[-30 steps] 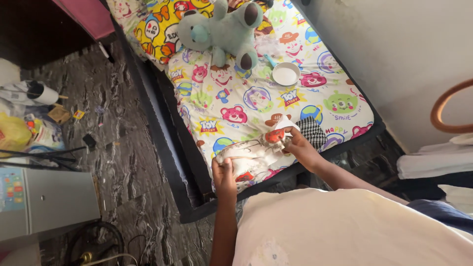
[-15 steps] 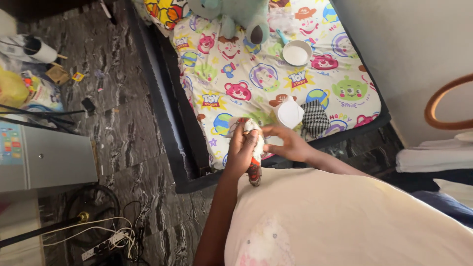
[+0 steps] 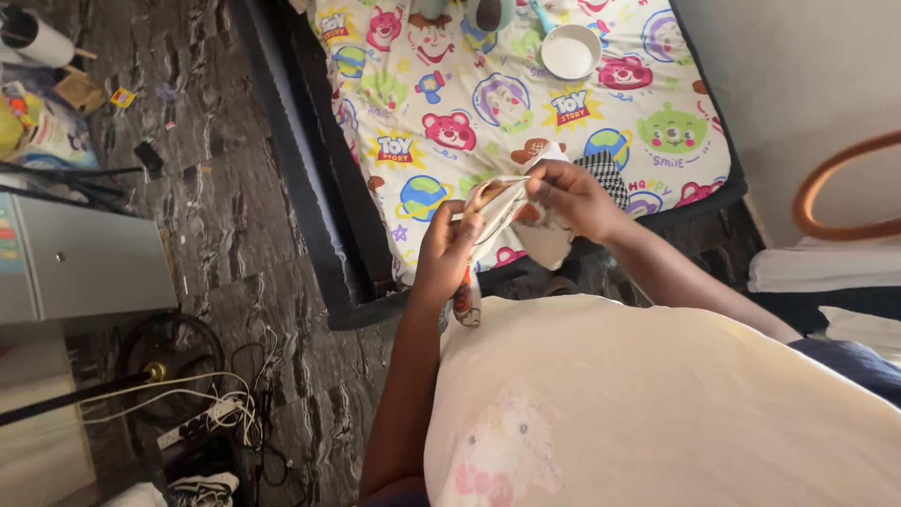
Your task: Folding clothes and fabric on a bed and storing them in a closet.
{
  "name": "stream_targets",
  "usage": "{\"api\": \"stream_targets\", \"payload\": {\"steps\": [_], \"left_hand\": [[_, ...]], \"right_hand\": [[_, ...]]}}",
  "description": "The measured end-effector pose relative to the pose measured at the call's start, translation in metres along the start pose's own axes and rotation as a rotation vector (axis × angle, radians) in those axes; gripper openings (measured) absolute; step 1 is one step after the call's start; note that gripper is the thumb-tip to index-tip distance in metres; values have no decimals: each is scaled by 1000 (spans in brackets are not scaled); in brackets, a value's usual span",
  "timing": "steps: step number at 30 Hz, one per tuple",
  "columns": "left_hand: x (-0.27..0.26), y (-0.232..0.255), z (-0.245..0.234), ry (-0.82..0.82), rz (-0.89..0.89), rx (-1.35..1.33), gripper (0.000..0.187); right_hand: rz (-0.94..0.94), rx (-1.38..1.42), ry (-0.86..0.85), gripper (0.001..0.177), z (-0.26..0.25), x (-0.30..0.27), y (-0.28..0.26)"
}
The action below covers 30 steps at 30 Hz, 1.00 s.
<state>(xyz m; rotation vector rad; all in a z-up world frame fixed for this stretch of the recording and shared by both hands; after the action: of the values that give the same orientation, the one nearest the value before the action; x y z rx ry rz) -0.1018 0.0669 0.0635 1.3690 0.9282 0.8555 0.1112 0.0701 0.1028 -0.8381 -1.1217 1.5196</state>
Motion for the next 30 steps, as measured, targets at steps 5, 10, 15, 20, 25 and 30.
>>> {"api": "stream_targets", "payload": {"steps": [5, 10, 15, 20, 25, 30], "left_hand": [[-12, 72, -5, -95, -46, 167, 60], [-13, 50, -27, -198, -23, 572, 64], [-18, 23, -50, -39, -55, 635, 38], [-19, 36, -52, 54, 158, 373, 31], [-25, -6, -54, 44, 47, -56, 35], [-26, 14, -55, 74, 100, -274, 39]], "right_hand": [[59, -105, -1, 19, -14, -2, -5], [131, -136, 72, 15, -28, -5, -13], [51, -196, 109, 14, -48, -9, -24], [128, -265, 149, 21, -63, -17, -27], [261, -437, -50, 49, -37, -21, -46], [577, -759, 12, 47, -53, -28, -30]]}}
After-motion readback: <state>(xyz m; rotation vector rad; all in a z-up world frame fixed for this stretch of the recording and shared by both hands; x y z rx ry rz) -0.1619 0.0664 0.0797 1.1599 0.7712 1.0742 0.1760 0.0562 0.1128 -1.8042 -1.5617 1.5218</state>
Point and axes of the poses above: each hand's wrist, its own x-axis towards the middle knuckle, its own z-axis out of the palm, y = z × x, the point moved 6 cm from there along x, towards the middle knuckle, and after that the axes turned 13 degrees about x, right-handed, at the moved point
